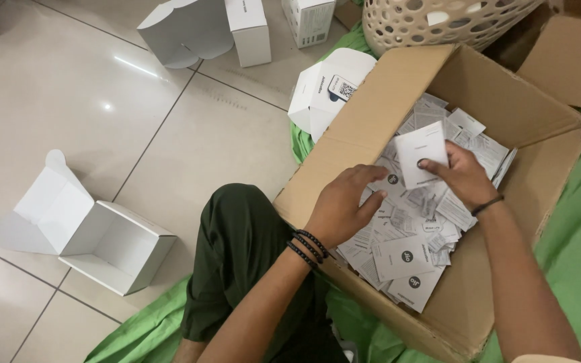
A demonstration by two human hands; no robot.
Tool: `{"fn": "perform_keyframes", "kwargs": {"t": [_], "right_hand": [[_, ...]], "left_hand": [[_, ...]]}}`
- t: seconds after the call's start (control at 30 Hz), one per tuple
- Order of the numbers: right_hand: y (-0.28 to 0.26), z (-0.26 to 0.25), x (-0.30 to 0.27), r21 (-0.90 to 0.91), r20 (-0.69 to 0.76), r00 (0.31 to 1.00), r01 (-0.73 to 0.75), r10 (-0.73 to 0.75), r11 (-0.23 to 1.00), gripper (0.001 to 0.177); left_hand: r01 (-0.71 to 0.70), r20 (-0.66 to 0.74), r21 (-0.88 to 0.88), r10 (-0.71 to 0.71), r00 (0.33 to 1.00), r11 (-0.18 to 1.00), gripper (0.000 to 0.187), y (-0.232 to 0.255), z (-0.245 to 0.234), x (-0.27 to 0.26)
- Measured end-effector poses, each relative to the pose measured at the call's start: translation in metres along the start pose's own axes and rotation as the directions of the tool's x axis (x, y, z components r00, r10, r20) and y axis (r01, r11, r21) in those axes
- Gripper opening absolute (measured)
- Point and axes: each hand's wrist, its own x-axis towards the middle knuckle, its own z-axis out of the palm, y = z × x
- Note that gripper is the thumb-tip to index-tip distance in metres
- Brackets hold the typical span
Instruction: The person assembles small white cardboard boxes and places paper inserts inside them.
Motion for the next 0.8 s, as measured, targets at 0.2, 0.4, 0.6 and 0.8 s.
{"fn": "perform_keyframes", "kwargs": {"t": [0.2, 0.4, 0.6, 0.8], "right_hand": [[0.01, 0.016, -0.019, 0.808, -0.002, 0.959, 0.169, -0.284, 0.564, 0.028], [0.01, 0.038, -0.002, 0.782, 0.155, 0.923, 0.103, -0.351, 0.615, 0.035], [0.001, 0.056, 0.008, -0.373, 0.06, 0.995, 0.097, -0.08, 0.923, 0.043], [-0.084, 0.108, -0.032, -0.75, 0.391, 0.913, 0.24, 0.119, 0.616, 0.064]], "left_hand": [[0.118, -0.074, -0.096, -0.125, 0.989, 0.988, 0.046, 0.028, -0.002, 0.009], [0.214, -0.23, -0.043, -0.218, 0.948, 0.976, 0.024, -0.004, 0.029, -0.001], [0.291, -0.359, -0.308, -0.394, 0.846, 0.906, 0.021, -0.001, 0.013, 0.0], [0.235, -0.433, -0.343, -0.375, 0.82, 0.91, 0.021, -0.008, 0.02, -0.003]]}}
